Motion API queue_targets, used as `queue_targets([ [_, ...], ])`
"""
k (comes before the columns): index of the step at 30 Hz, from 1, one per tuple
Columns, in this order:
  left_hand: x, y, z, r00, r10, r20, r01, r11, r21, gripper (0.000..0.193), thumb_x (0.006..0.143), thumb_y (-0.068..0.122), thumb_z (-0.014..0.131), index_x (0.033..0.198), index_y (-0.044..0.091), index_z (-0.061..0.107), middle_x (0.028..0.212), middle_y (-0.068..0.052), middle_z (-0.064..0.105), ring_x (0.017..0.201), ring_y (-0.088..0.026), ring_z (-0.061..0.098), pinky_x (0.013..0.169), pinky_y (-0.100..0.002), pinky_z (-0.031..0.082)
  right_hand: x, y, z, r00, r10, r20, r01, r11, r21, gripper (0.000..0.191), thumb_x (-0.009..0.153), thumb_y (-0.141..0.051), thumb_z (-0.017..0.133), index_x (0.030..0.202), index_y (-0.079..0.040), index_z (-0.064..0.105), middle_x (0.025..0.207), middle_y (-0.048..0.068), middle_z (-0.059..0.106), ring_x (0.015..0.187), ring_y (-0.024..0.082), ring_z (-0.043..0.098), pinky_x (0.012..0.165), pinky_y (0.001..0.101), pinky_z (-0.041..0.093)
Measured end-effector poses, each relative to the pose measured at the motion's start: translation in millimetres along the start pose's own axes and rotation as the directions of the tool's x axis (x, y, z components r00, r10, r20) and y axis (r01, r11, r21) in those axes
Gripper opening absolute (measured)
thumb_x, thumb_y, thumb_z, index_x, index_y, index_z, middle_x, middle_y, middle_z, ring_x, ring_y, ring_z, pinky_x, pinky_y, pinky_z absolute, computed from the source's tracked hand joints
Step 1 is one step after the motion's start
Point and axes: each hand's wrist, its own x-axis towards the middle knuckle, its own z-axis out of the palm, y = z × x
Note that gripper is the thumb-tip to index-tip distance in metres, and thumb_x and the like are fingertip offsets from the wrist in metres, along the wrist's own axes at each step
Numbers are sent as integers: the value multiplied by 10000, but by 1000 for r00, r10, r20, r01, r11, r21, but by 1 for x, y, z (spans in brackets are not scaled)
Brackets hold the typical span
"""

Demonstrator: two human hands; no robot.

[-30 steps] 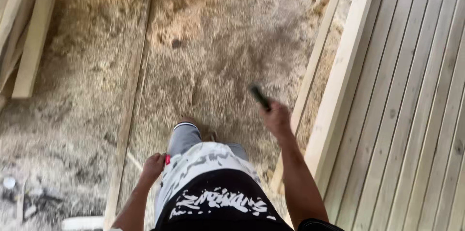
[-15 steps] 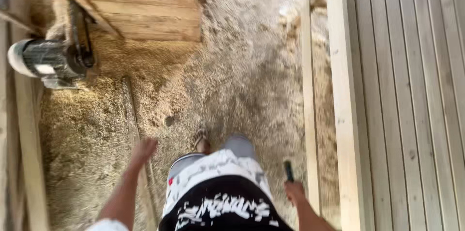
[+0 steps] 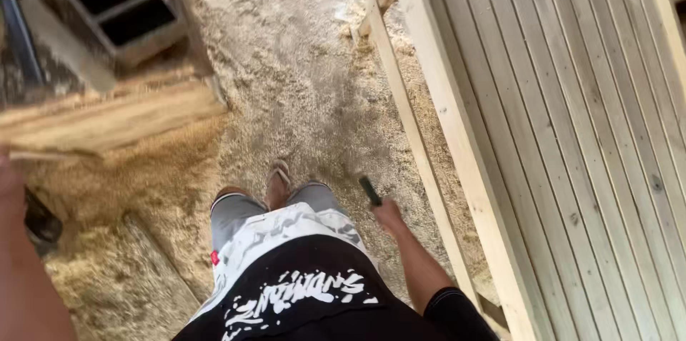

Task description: The person positions a wooden pallet against a wall, then uses a hammer and chisel to carve a notch into a vertical wooden plank. They measure and mark the wood with a square and pencil before continuing to chisel the notch.

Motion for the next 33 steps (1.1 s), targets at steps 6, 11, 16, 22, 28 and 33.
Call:
queue_targets([
  [6, 99, 32, 38, 985, -167, 42, 163, 983, 89, 342, 1103, 324, 694, 1187, 1, 619, 981, -116, 650, 844, -264, 641, 703, -436, 528, 52, -99, -47, 997, -74, -33, 80, 972, 222, 324, 990, -321, 690, 986, 3, 691, 604, 24, 542, 439, 126, 472, 408, 342, 387],
  [11, 173, 55, 56, 965, -246, 91, 235, 965, 113, 367, 1074, 326, 707, 1212, -1, 615, 977, -119, 661, 819, -254, 651, 662, -423, 538, 80, -131, -43, 991, 130, -17, -120, 951, 285, 320, 983, -357, 641, 990, -39, 677, 561, 40, 467, 406, 150, 392, 382, 365, 349],
  [16, 239, 96, 62, 940, -307, 151, 300, 951, 69, 399, 1046, 329, 720, 1238, -3, 610, 973, -123, 672, 793, -243, 661, 620, -410, 548, 87, -146, -19, 948, 312, 69, -319, 920, 228, 321, 973, -279, 716, 1077, 17, 648, 607, 30, 519, 425, 130, 452, 388, 341, 371],
  [22, 281, 111, 73, 879, -370, 302, 391, 920, -11, 300, 1032, 266, 685, 1159, -3, 645, 916, -112, 679, 709, -207, 651, 594, -363, 534, 136, -204, -28, 934, 308, 182, -328, 940, 90, 360, 983, -347, 679, 1024, 10, 661, 598, 26, 498, 416, 127, 405, 387, 317, 363],
  [28, 293, 115, 88, 881, -472, -25, 410, 736, 539, 454, 1008, 369, 785, 1016, -76, 698, 865, -184, 670, 686, -269, 618, 614, -433, 509, 208, -290, -83, 1000, 17, -21, -12, 978, 210, 382, 983, -418, 636, 902, -46, 670, 580, -4, 521, 463, 134, 460, 443, 358, 376],
  [33, 296, 141, 120, 923, -359, -135, 382, 818, 430, 406, 1008, 319, 777, 992, -75, 682, 836, -161, 658, 666, -239, 604, 594, -405, 490, 259, -377, -158, 921, -246, -303, 317, 924, 212, 454, 993, -424, 654, 755, -40, 607, 555, 28, 541, 509, 145, 509, 492, 388, 396],
])
